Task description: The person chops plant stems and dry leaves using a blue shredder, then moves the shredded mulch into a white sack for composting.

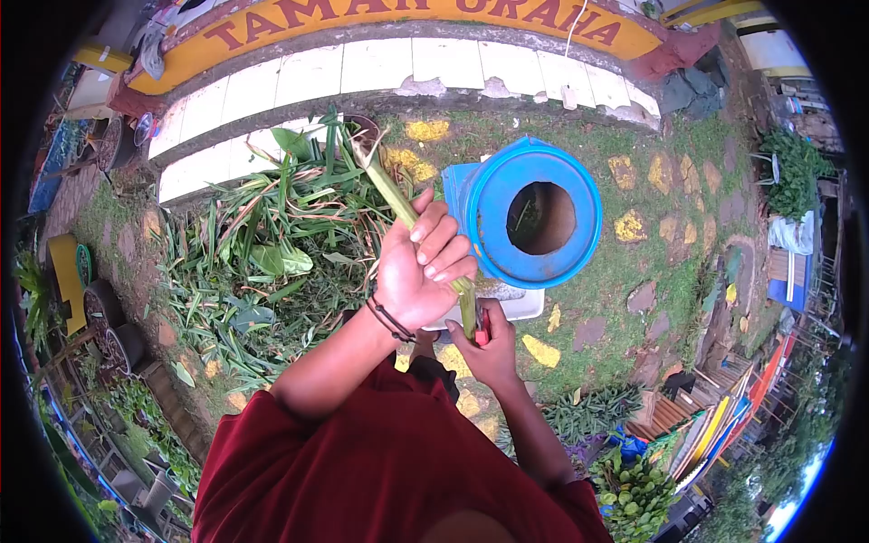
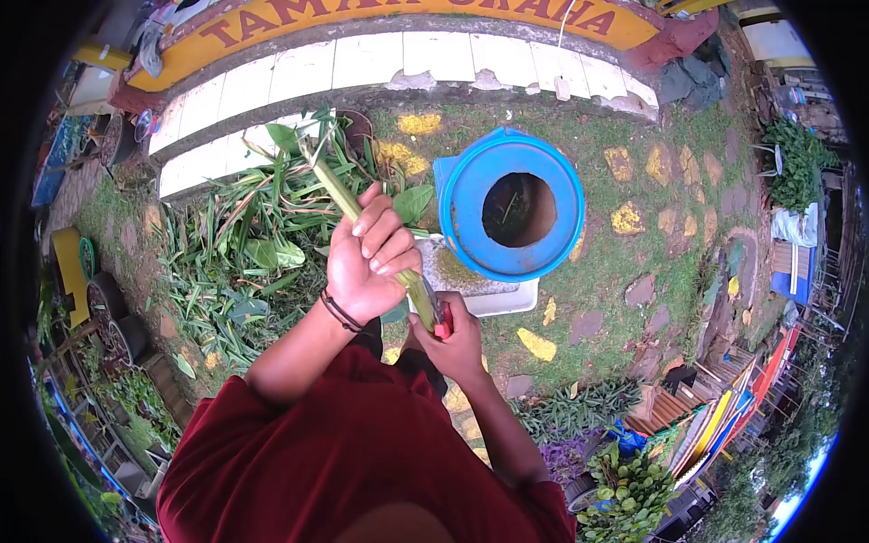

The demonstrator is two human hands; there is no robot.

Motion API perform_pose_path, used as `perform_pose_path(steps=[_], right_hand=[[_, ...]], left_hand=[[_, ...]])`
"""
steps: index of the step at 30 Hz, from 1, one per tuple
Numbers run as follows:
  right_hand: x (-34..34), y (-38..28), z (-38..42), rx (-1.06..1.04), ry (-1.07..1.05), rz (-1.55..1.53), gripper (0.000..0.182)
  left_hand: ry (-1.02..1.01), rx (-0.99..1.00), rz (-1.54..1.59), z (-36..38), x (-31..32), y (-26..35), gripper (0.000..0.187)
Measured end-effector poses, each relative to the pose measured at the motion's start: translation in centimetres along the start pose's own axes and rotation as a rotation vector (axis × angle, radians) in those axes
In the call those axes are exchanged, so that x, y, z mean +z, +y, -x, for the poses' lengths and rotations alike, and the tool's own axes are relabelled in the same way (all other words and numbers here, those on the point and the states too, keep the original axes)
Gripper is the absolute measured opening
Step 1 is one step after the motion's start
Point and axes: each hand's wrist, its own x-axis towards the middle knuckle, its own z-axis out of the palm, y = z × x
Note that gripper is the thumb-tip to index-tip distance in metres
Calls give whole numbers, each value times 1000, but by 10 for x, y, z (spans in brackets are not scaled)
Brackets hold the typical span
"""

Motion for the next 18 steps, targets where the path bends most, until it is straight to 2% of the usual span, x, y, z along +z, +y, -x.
perform_pose_path(steps=[1,3,4,5,7,8,9,10,11,13,14,16,18], right_hand=[[-1,12,2,91,46,54,35],[-12,26,2,227,94,87,29],[-18,34,3,230,171,30,24],[-26,43,2,227,250,-26,21],[-47,67,-3,260,437,-95,19],[-60,74,-7,303,508,-136,18],[-72,79,-9,353,584,-178,18],[-86,90,-9,359,632,-195,19],[-95,100,-13,361,685,-213,20],[-105,103,-23,367,777,-284,21],[-109,108,-26,362,802,-299,21],[-109,112,-30,372,836,-365,24],[-110,127,-23,377,866,-403,26]], left_hand=[[-18,-74,-77,-11,-13,8,48],[114,-128,-481,-35,-29,29,47],[34,-199,-708,-48,-59,54,45],[37,-183,-705,-62,-73,77,45],[182,-237,-1348,-89,-100,118,44],[192,-226,-1348,-104,-119,139,44],[235,-236,-1592,-119,-143,160,44],[273,-253,-1837,-138,-174,179,47],[270,-259,-1839,-163,-230,206,47],[-46,-239,-2549,-215,-351,238,52],[-56,-246,-2536,-232,-364,236,52],[191,-504,-2437,-269,-386,218,62],[166,-505,-2389,-307,-419,192,65]])
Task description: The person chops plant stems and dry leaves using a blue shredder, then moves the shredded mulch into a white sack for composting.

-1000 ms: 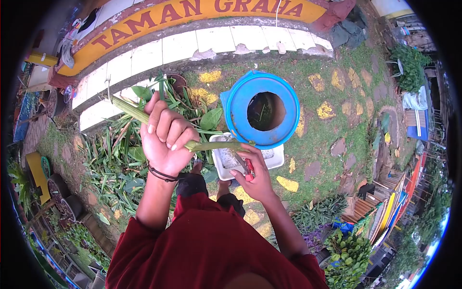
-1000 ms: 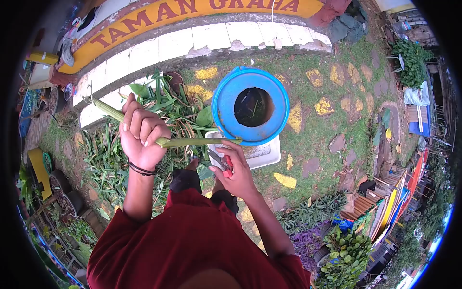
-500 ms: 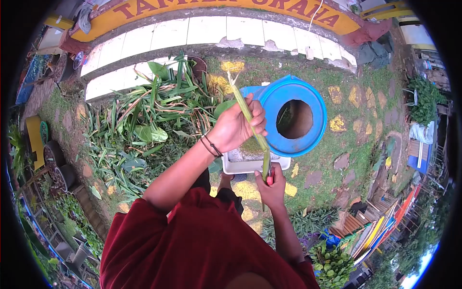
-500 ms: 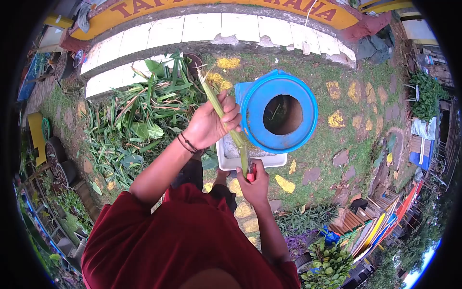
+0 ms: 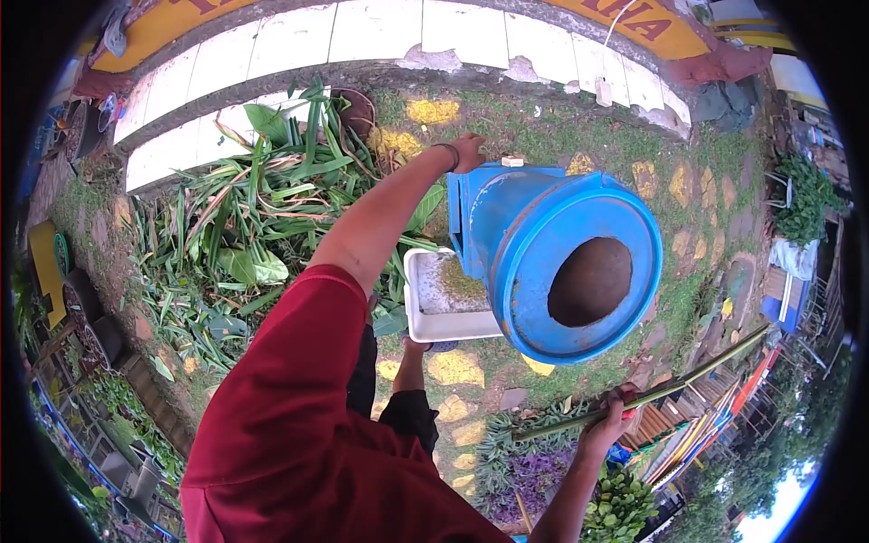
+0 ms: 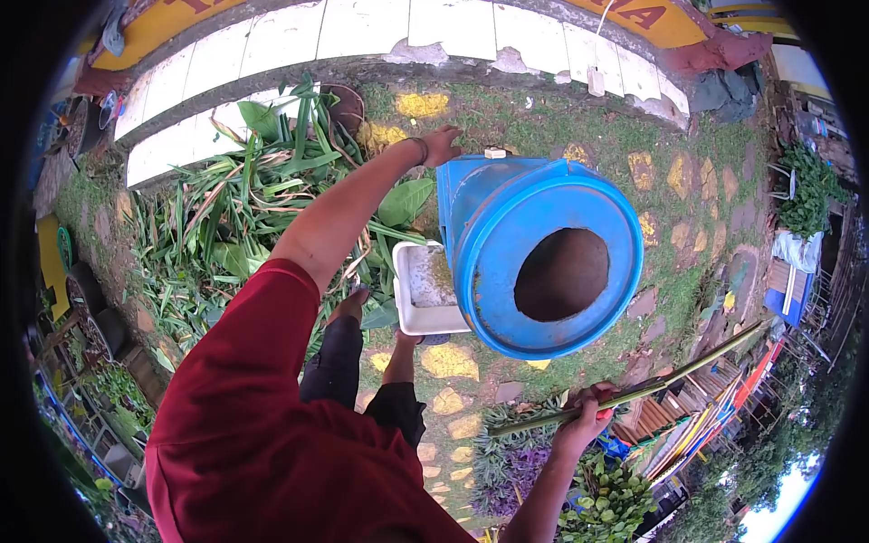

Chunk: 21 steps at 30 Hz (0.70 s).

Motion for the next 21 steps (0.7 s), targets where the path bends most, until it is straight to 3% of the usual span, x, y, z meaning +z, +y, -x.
perform_pose_path(steps=[5,10,13,15,17,19,21], right_hand=[[-16,40,19,71,78,-121,32],[-42,79,37,172,102,-125,37],[-39,91,38,236,188,-154,36],[-28,91,37,248,189,-204,34],[-26,88,33,214,83,-152,31],[-23,83,28,183,112,-143,30],[-21,81,21,121,30,-118,30]], left_hand=[[-79,42,-44,-103,78,1,69],[-286,48,146,-114,78,5,65],[-240,73,-100,-111,63,28,63],[-270,-131,-396,-110,56,45,70],[-296,-155,-312,-117,61,49,74],[-275,-271,-376,-124,65,61,72],[-317,-224,-424,-135,54,50,69]])
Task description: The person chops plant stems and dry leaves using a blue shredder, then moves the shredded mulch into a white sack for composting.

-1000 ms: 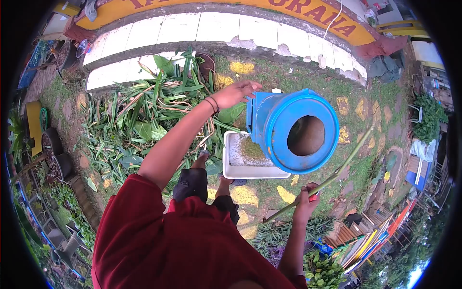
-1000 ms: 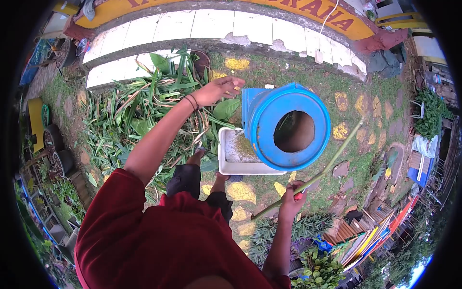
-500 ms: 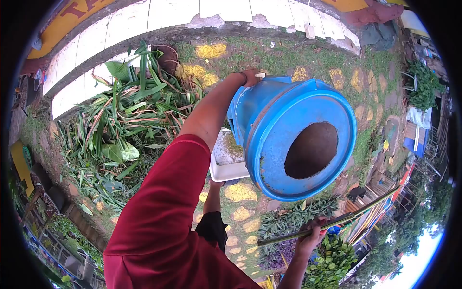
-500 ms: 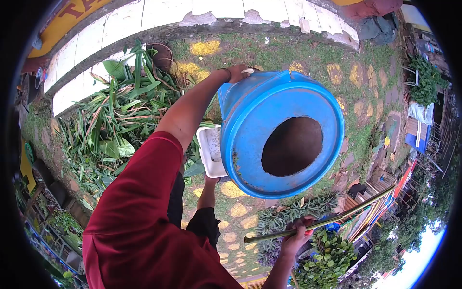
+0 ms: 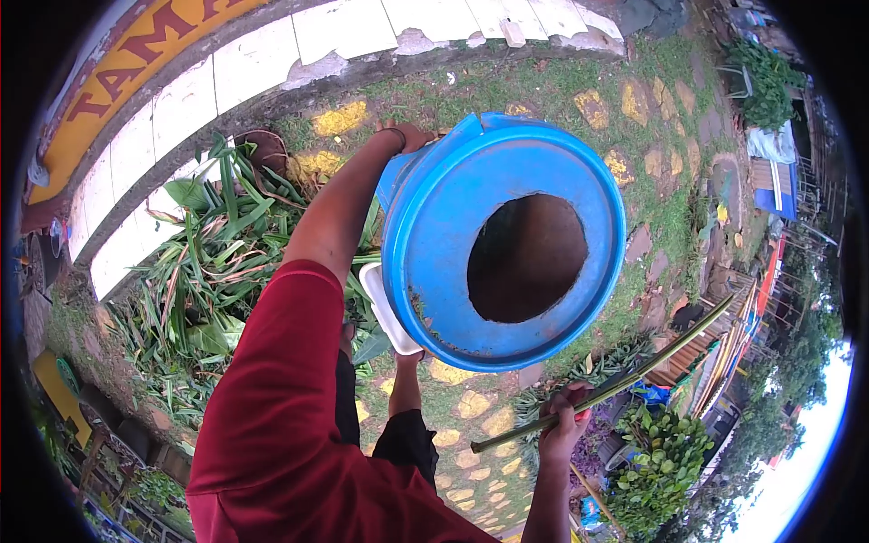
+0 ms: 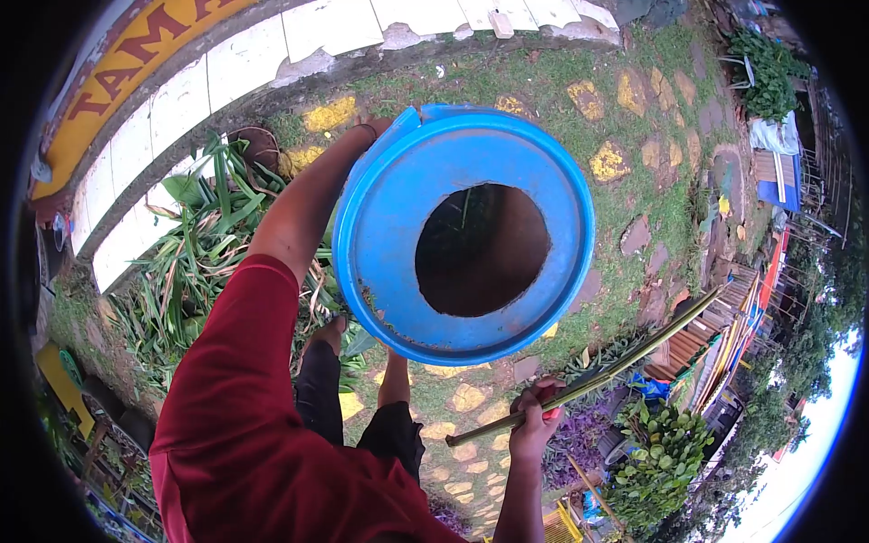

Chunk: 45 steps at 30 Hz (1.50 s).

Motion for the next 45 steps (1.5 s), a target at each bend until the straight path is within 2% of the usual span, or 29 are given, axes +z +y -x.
perform_pose_path(steps=[2,4,6,7,8,10,11,13,14,18,20,22,23,24,25,27,28,29,31,32,34,35,37,40,41,42,43,44,45], right_hand=[[6,-10,-12,5,18,11,28],[5,-18,-31,59,11,-27,29],[9,-28,-54,14,-46,33,28],[12,-33,-67,15,-60,61,30],[15,-38,-78,24,-77,92,31],[26,-46,-95,30,-43,89,38],[28,-50,-99,35,-43,79,42],[40,-63,-101,48,-62,74,48],[40,-64,-102,52,-75,72,48],[41,-71,-94,101,-162,220,52],[41,-73,-86,92,-175,279,55],[45,-78,-78,91,-109,354,31],[47,-84,-76,116,-89,410,21],[46,-87,-75,78,-101,379,36],[43,-89,-71,45,-102,349,52],[40,-106,-53,38,-129,373,53],[43,-118,-46,27,-123,385,55],[51,-127,-33,24,-141,392,55],[71,-139,1,-115,-159,406,49],[79,-142,12,-121,-171,414,49],[93,-145,27,-89,-451,478,67],[92,-139,24,-98,-548,508,69],[102,-134,27,-138,-557,532,69],[110,-129,34,-154,-532,558,66],[109,-125,33,-138,-550,565,63],[108,-119,28,-126,-568,565,61],[103,-112,22,-204,-588,590,56],[96,-114,21,-206,-549,603,56],[94,-114,20,-210,-568,620,56]], left_hand=[[-15,246,-75,-32,9,-38,74],[111,558,202,-76,26,-90,80],[210,516,593,21,10,-78,59],[200,519,575,109,0,-73,59],[59,409,924,179,-22,-30,84],[4,421,1129,232,-16,-35,85],[-6,416,1127,263,-14,-25,85],[-93,519,1314,329,-28,-2,83],[-100,558,1338,349,-29,9,85],[275,445,1152,383,-13,56,80],[548,405,983,368,13,67,74],[646,442,1043,381,13,76,63],[792,473,953,389,10,82,55],[920,499,858,401,10,88,47],[946,463,860,416,7,90,47],[756,517,1105,445,-1,93,41],[776,506,1109,456,1,86,41],[742,536,1269,468,5,78,35],[688,576,1612,486,23,53,27],[656,510,1705,489,44,30,28],[646,383,1915,509,76,-10,32],[586,325,2021,516,102,-37,33],[646,112,2186,536,142,-80,27],[762,-120,2266,552,203,-148,38],[762,-167,2339,550,225,-172,45],[862,-209,2359,555,231,-181,53],[868,-220,2423,562,231,-191,58],[954,-160,2444,560,241,-208,58],[1000,-197,2487,559,248,-223,57]])
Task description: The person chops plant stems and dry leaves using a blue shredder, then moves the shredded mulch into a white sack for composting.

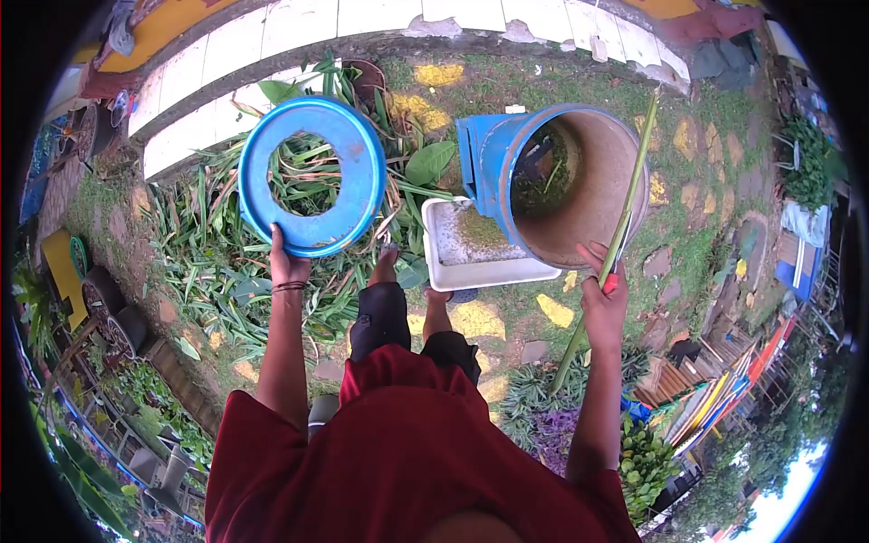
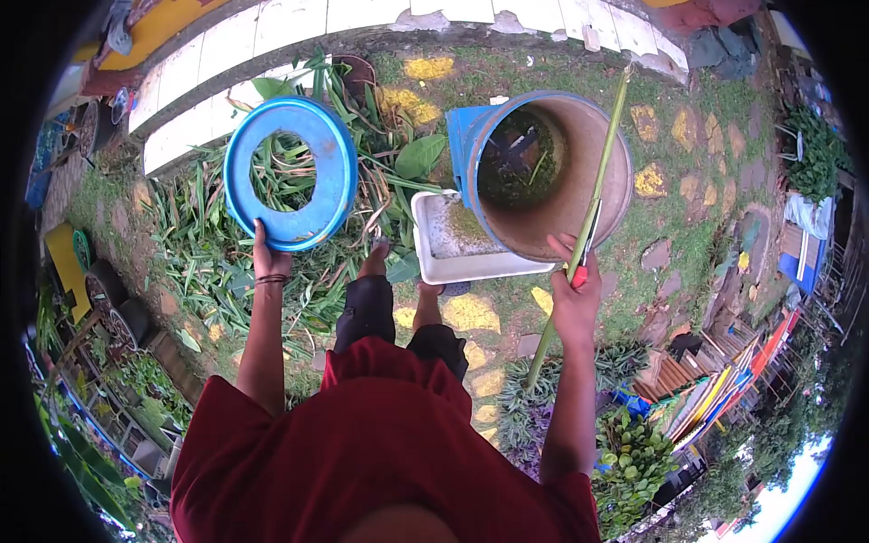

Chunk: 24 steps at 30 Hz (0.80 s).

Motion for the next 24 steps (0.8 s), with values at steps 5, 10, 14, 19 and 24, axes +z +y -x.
perform_pose_path(steps=[5,10,14,19,24], right_hand=[[-12,-3,13,104,58,-158,51],[-32,27,28,126,108,-170,50],[-46,66,47,151,146,-248,49],[-71,122,92,182,203,-293,49],[-76,174,141,307,269,-346,48]], left_hand=[[-28,-212,-86,-22,-65,10,73],[1,-539,-1124,-4,-93,-20,75],[-414,-80,-945,46,34,-77,38],[-1035,267,-997,125,250,-146,28],[-1478,544,-1456,119,392,-260,28]])
